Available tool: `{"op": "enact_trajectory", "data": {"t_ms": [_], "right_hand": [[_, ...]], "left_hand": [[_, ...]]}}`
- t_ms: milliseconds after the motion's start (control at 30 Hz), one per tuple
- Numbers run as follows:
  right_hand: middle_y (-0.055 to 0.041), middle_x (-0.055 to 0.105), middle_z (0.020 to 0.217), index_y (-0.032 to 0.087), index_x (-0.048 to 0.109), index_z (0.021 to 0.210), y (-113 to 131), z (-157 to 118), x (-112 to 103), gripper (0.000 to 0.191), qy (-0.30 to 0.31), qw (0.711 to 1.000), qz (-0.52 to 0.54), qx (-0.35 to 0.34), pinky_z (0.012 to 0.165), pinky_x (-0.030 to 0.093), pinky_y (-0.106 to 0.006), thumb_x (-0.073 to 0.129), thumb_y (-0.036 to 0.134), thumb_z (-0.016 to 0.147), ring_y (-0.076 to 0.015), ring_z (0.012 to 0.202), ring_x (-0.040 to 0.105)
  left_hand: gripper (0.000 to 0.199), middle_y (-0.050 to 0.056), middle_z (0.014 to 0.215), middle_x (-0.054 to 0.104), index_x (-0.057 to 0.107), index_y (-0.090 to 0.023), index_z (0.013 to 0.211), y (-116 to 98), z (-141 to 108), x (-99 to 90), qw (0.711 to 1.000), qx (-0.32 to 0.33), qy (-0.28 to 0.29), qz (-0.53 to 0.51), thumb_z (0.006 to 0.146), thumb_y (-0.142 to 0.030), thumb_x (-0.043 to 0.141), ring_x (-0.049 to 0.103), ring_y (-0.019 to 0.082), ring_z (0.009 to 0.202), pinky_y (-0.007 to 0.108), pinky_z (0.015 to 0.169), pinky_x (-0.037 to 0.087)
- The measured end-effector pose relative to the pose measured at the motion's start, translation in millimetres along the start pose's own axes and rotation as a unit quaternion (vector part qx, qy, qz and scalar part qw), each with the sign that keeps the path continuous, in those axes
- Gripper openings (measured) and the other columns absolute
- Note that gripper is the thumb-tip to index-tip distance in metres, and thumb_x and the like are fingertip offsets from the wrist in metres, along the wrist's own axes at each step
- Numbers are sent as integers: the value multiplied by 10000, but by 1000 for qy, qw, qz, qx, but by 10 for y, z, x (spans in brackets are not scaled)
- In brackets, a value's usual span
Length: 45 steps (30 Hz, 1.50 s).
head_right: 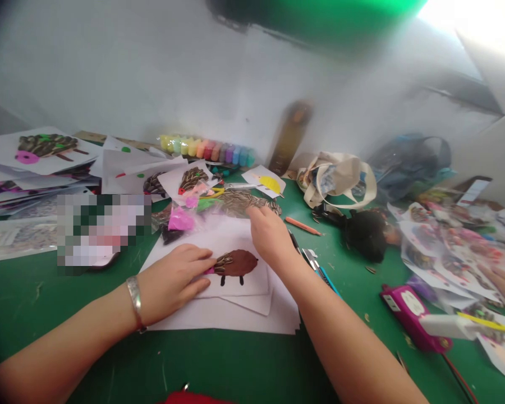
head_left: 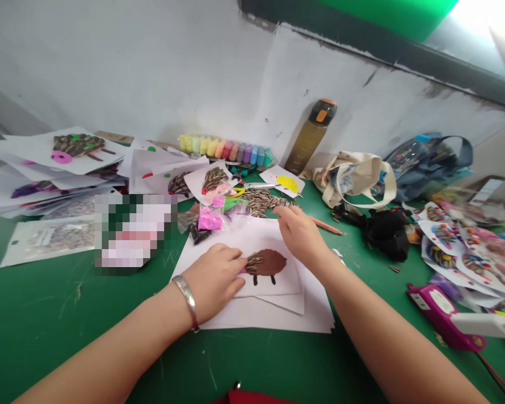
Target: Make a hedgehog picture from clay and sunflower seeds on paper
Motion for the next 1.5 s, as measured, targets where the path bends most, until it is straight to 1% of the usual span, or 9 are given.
{"op": "enact_trajectory", "data": {"t_ms": [67,200,300,400,533,733,933,1133,1500], "right_hand": [[-65,642,900,203,660,1010,35,-193,-100,261,5,996,85,19,749,459,-308,434,143,894,-193,834,597],[-6,719,882,238,692,937,151,-512,-188,199,43,965,239,97,770,507,-300,529,161,852,-179,836,663],[8,732,934,262,695,968,276,-623,-172,224,72,955,276,74,769,522,-287,518,166,870,-169,848,678],[-12,725,952,249,690,989,348,-649,-120,225,75,967,242,35,773,513,-281,510,161,887,-167,869,667],[-38,683,892,235,690,948,387,-657,-44,190,73,979,188,-1,740,492,-275,511,187,909,-165,830,629],[-50,671,910,216,667,985,392,-677,1,196,36,980,194,6,764,485,-284,505,146,901,-169,847,614],[-42,673,906,217,667,950,416,-666,31,171,59,981,184,3,752,471,-285,510,160,909,-171,837,608],[-51,646,861,192,662,929,438,-655,44,157,54,985,164,-6,754,447,-292,506,178,923,-180,843,566],[-61,617,816,172,653,872,468,-644,96,190,72,990,117,-36,748,419,-309,477,193,943,-195,830,515]], "left_hand": [[209,114,1043,614,638,-149,1000,-4,6,1,1000,-1,6,6,899,-229,474,537,264,996,421,908,420],[208,116,1051,612,634,-145,1006,-12,4,2,1000,-2,12,14,894,-231,481,535,271,1006,429,915,415],[201,110,1038,612,633,-155,1002,-11,-8,-2,1000,2,5,16,893,-229,481,538,268,1006,425,910,418],[195,100,1023,612,633,-167,998,-8,-13,-5,1000,7,-1,12,892,-233,483,542,259,993,414,898,423],[197,97,1027,611,630,-172,1005,-4,-9,-7,1000,9,-4,6,893,-243,484,541,259,992,412,895,425],[207,102,1051,606,623,-166,1019,-4,-7,-1,1000,3,6,8,906,-244,469,531,264,1013,421,915,417],[199,103,1051,606,628,-167,1014,-3,-9,4,1000,6,2,5,901,-236,479,532,268,1017,429,915,421],[210,103,1053,599,630,-160,1029,-7,-14,4,1000,0,15,-2,905,-235,478,523,267,1007,439,919,417],[229,110,1061,592,646,-161,1025,-14,3,7,1000,-3,23,10,914,-245,464,515,273,1015,457,930,412]]}}
Point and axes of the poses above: each hand's wrist, its own z-axis towards the middle knuckle, its own x-axis out of the palm, y = z × x, the point moved 3 cm from there along z, towards the middle knuckle
